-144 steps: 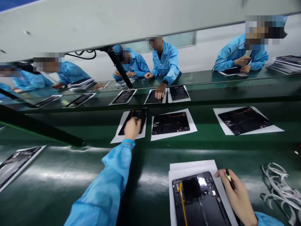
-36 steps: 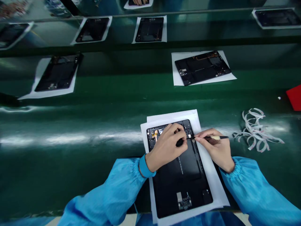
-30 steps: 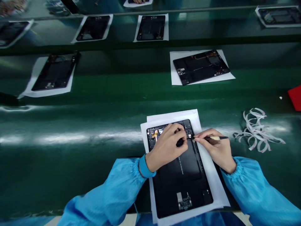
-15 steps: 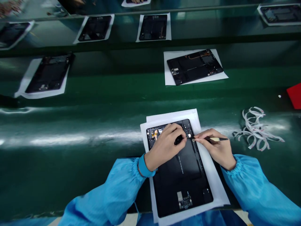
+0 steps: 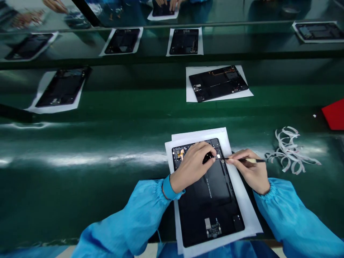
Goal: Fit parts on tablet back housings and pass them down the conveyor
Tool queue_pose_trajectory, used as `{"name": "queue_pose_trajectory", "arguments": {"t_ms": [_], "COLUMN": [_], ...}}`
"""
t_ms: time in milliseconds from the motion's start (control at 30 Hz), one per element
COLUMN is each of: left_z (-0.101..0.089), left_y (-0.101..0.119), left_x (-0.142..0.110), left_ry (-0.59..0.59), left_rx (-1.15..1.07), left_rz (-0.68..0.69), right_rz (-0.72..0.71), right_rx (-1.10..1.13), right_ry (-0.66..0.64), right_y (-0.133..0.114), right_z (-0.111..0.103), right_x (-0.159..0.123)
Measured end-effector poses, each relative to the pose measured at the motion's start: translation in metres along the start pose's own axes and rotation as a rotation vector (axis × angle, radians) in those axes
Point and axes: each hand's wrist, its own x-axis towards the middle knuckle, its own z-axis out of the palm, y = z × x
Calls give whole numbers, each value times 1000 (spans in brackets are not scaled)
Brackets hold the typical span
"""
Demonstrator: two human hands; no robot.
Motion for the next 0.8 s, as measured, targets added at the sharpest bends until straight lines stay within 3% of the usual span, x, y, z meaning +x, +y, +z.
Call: {"name": "queue_pose_trajectory", "arguments": {"t_ms": [100, 200, 300, 400, 533, 633, 733, 800], "left_z": [-5, -10, -7, 6, 15, 6, -9, -13], "left_y": [0, -3, -9, -15, -15, 0, 25, 39], "left_x": [-11, -33, -54, -62, -56, -59, -81, -103], "left_ry": [22, 133, 218, 236, 334, 443, 424, 338], "left_rx": [105, 278, 485, 544, 334, 61, -199, -331], "left_rz": [64, 84, 54, 59, 89, 110, 147, 157], "right_rz": [58, 63, 37, 24, 56, 20, -167, -357], "right_rx": [181, 338, 315, 210, -124, -319, -329, -302], "right_ry": [113, 176, 150, 76, -60, -263, -485, -529], "right_y": [-2, -8, -15, -24, -34, -42, -52, -59], "right_z": [-5, -10, -7, -1, 8, 16, 26, 32], "right_x": [3, 5, 4, -1, -11, -22, -37, -48]}}
